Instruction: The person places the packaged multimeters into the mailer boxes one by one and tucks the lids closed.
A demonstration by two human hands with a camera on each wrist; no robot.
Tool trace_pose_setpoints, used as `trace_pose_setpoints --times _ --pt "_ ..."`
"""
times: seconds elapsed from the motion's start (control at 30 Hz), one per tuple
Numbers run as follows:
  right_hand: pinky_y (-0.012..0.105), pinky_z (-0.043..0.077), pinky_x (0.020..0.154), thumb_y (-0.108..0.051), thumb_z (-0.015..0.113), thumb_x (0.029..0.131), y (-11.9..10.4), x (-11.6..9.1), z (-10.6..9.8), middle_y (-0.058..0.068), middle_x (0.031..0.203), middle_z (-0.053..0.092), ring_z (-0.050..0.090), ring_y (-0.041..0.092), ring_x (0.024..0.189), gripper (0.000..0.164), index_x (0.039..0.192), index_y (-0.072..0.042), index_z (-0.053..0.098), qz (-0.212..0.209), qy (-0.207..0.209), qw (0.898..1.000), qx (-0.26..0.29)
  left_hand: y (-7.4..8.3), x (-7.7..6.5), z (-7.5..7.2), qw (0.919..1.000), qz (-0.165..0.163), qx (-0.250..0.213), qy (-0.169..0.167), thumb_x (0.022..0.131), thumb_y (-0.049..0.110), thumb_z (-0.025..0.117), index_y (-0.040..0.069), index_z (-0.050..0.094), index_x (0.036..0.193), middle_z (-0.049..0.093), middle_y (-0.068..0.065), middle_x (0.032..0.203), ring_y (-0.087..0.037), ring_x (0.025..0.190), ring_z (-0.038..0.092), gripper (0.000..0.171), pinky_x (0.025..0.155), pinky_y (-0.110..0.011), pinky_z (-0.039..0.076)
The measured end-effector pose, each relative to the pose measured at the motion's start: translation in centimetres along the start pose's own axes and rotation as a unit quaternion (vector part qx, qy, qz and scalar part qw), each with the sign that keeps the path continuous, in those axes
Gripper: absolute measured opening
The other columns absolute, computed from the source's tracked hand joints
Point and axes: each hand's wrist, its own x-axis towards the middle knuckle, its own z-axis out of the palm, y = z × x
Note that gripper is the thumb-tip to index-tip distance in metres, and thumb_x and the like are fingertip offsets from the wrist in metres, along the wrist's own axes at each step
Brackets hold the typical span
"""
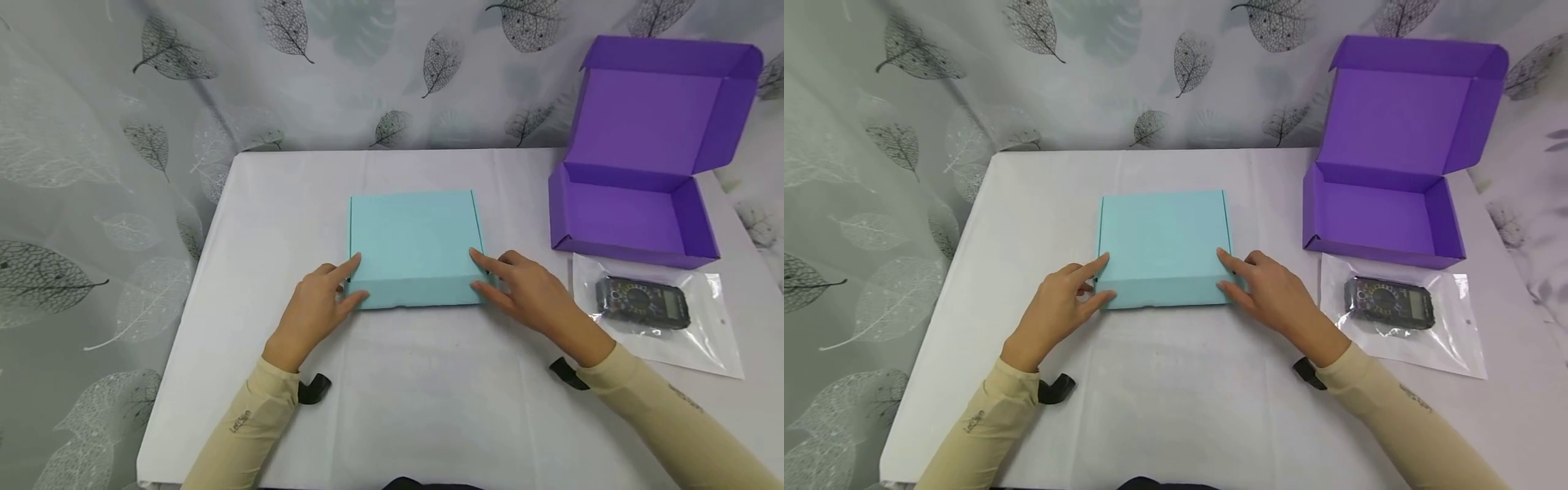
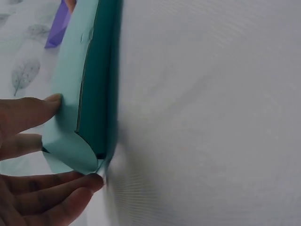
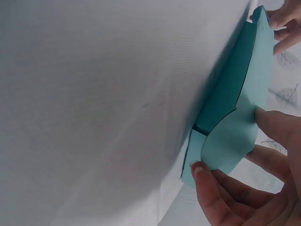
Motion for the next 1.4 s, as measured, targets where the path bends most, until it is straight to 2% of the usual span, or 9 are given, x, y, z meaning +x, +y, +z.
trace_pose_setpoints --times 0.23,0.43,0.63,0.8,0.9,1.23,1.4 --pt "0.027 0.042 0.055 -0.036 0.064 0.089 0.2 0.3 -0.7 -0.005 0.079 0.053 0.05 0.006 0.067 0.051 0.136 -0.02 0.051 0.02 -0.044 0.994 0.097 0.0 0.4 -0.8 0.9961 -0.035 -0.064 -0.05 0.083 0.035 0.071 0.016 0.049 0.137 0.064 -0.007 0.093 -0.018 0.077 0.062 0.061 0.069 -0.03 0.05" --pt "0.028 0.046 0.056 -0.035 0.061 0.091 0.2 0.5 -1.2 -0.007 0.084 0.064 0.058 0.007 0.07 0.052 0.138 -0.019 0.048 0.036 -0.069 0.985 0.156 0.1 0.5 -1.2 0.9907 -0.066 -0.092 -0.076 0.085 0.038 0.067 0.02 0.047 0.139 0.065 -0.002 0.088 -0.01 0.077 0.061 0.06 0.07 -0.031 0.05" --pt "0.029 0.046 0.054 -0.031 0.062 0.091 0.2 0.6 -1.2 -0.003 0.079 0.065 0.058 0.009 0.063 0.049 0.136 -0.016 0.051 0.028 -0.048 0.985 0.16 0.5 0.8 -1.8 0.9873 -0.077 -0.108 -0.088 0.085 0.039 0.068 0.02 0.048 0.138 0.065 0.003 0.081 -0.008 0.073 0.061 0.06 0.067 -0.032 0.049" --pt "0.029 0.043 0.049 -0.029 0.063 0.09 0.1 0.9 -1.5 -0.008 0.068 0.062 0.054 0.009 0.053 0.049 0.136 -0.016 0.051 0.044 -0.063 0.982 0.171 0.8 1.3 -2.3 0.9834 -0.088 -0.116 -0.108 0.085 0.037 0.068 0.02 0.048 0.138 0.065 0.005 0.08 -0.009 0.071 0.06 0.06 0.061 -0.032 0.048" --pt "0.031 0.042 0.048 -0.03 0.064 0.09 -0.1 1.0 -1.8 -0.007 0.061 0.06 0.052 0.009 0.05 0.05 0.137 -0.017 0.05 0.06 -0.075 0.98 0.176 1.0 1.5 -2.3 0.9822 -0.093 -0.118 -0.113 0.085 0.032 0.069 0.019 0.048 0.138 0.064 0.004 0.077 -0.011 0.066 0.059 0.058 0.057 -0.032 0.047" --pt "0.034 0.042 0.051 -0.031 0.064 0.089 -0.7 1.2 -2.3 -0.001 0.06 0.062 0.054 0.013 0.052 0.053 0.138 -0.021 0.048 0.113 -0.103 0.97 0.187 1.3 1.4 -2.4 0.982 -0.099 -0.116 -0.111 0.086 0.028 0.069 0.018 0.048 0.138 0.063 0.003 0.078 -0.012 0.064 0.058 0.057 0.057 -0.032 0.046" --pt "0.033 0.042 0.051 -0.031 0.064 0.089 -0.7 1.0 -2.1 -0.002 0.06 0.061 0.054 0.012 0.052 0.052 0.138 -0.02 0.048 0.109 -0.092 0.973 0.182 1.4 1.4 -2.4 0.9843 -0.096 -0.111 -0.099 0.085 0.029 0.069 0.018 0.049 0.138 0.063 0.002 0.08 -0.012 0.066 0.058 0.057 0.059 -0.031 0.047"
